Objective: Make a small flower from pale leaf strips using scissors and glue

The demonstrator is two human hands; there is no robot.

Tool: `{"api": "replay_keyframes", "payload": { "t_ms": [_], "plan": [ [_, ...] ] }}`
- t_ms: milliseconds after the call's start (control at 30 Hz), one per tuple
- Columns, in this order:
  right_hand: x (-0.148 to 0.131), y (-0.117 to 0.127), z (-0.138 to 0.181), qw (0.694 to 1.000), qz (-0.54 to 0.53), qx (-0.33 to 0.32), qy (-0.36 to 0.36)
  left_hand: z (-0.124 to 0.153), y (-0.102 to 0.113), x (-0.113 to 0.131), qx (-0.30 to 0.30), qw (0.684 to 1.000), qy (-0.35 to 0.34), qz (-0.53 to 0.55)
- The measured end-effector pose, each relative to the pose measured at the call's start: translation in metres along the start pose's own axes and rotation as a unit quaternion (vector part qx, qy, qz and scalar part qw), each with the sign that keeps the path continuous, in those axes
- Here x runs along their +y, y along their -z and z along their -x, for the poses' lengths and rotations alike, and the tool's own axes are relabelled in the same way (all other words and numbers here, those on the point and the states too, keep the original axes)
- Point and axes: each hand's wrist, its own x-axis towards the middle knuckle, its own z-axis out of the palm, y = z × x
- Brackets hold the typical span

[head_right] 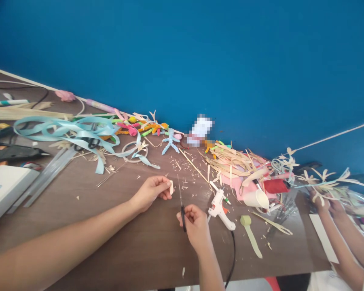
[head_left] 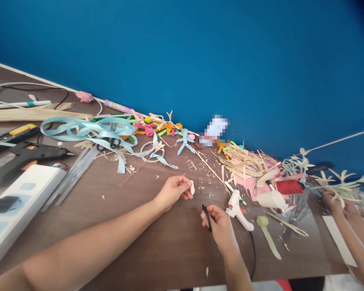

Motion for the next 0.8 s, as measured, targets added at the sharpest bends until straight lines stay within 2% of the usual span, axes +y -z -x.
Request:
{"api": "replay_keyframes", "payload": {
  "t_ms": [333,800],
  "plan": [
    [0.014,-0.001,0.001,0.999,0.036,-0.006,0.032,-0.002,0.002,-0.004,-0.005,1.000,0.000,0.006],
    [0.011,-0.003,0.000,0.998,0.049,0.011,0.039,-0.002,0.001,-0.004,-0.012,1.000,-0.002,0.001]
  ]
}}
